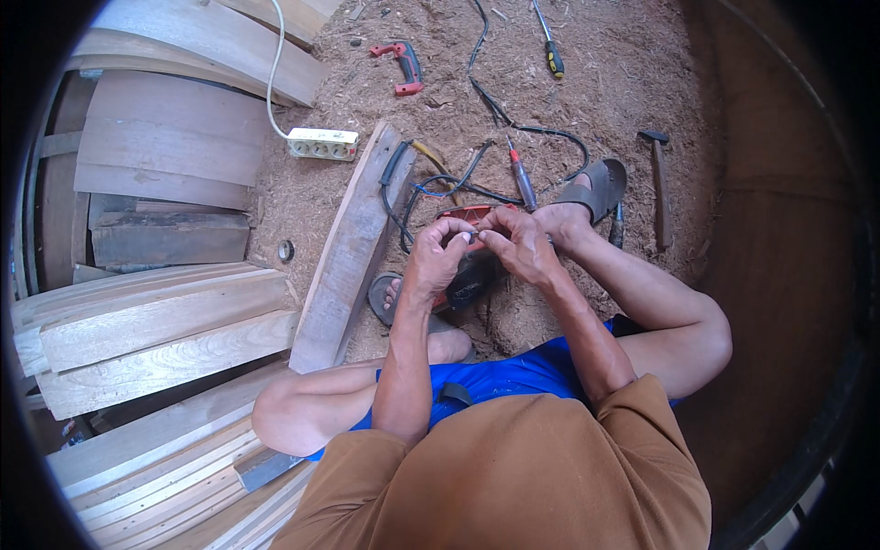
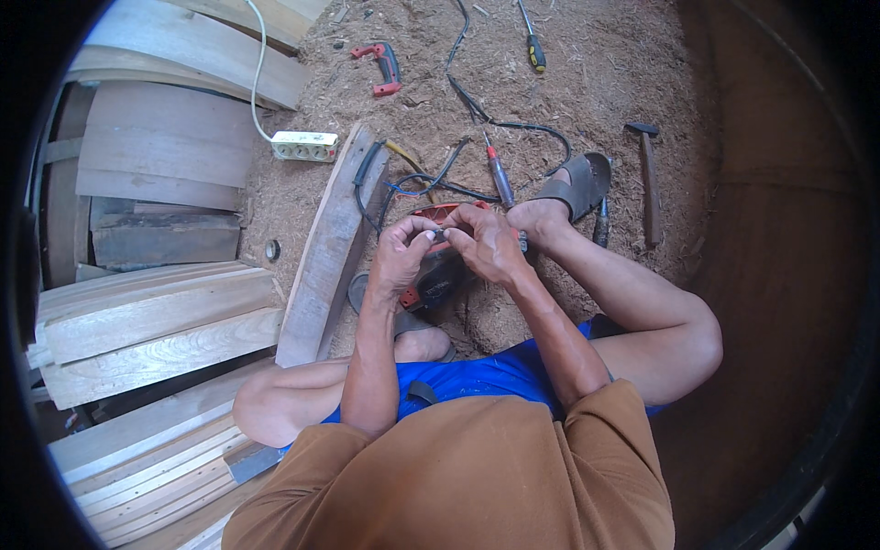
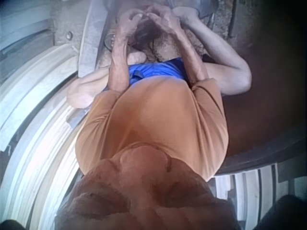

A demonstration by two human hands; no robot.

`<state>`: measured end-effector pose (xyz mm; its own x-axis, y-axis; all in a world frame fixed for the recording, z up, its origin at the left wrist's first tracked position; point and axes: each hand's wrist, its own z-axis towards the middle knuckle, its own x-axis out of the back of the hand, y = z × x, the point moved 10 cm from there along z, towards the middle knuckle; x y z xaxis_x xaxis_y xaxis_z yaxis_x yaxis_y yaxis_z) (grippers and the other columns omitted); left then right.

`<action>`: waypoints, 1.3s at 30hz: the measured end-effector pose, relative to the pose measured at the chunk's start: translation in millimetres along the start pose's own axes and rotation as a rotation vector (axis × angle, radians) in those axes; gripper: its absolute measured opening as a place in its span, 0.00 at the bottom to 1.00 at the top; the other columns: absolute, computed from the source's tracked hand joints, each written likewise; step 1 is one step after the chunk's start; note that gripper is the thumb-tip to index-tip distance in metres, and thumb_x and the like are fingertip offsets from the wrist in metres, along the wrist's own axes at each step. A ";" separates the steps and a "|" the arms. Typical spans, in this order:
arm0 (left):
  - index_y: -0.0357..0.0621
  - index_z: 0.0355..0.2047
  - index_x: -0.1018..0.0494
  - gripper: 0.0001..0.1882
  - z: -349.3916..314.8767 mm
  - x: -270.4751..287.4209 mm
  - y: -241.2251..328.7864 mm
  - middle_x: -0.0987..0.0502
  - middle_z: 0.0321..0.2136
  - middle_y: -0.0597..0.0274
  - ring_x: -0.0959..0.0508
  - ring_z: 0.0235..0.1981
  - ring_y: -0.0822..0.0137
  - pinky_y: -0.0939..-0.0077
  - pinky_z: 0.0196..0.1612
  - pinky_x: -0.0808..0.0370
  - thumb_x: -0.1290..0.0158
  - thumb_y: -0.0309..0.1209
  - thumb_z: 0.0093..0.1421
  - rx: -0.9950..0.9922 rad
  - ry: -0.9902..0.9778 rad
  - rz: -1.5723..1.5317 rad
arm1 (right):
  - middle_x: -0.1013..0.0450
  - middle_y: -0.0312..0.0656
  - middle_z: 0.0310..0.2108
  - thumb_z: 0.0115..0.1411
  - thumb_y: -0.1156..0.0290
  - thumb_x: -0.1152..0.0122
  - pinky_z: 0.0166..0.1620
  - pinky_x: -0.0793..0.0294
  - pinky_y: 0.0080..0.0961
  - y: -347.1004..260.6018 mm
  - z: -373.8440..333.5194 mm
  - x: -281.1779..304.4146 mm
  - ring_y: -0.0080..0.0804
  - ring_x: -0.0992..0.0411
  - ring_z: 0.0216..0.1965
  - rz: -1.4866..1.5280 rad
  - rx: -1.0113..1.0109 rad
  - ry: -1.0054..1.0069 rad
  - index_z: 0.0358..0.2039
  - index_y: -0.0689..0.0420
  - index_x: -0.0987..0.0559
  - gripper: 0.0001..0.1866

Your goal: The person disassembles the housing of a red power saw by hand, removing a component and handling small electrical wires inside the tool.

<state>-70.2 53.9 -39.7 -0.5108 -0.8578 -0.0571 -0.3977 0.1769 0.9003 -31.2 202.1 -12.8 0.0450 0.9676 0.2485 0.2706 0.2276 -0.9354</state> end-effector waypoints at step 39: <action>0.36 0.36 0.23 0.04 3.7 -4.2 3.7 0.23 0.26 0.67 0.27 0.27 0.79 0.79 0.30 0.28 0.45 0.25 0.65 -0.095 0.110 0.170 | 0.26 0.35 0.24 0.63 0.64 0.37 0.32 0.29 0.27 -5.8 -1.1 -6.2 0.21 0.30 0.28 0.025 -0.170 0.021 0.30 0.62 0.20 0.13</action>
<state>-72.4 59.9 -37.7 -0.4758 -0.8680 0.1423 -0.2365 0.2820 0.9298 -31.9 194.7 -8.6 0.0733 0.9700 0.2320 0.4282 0.1795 -0.8857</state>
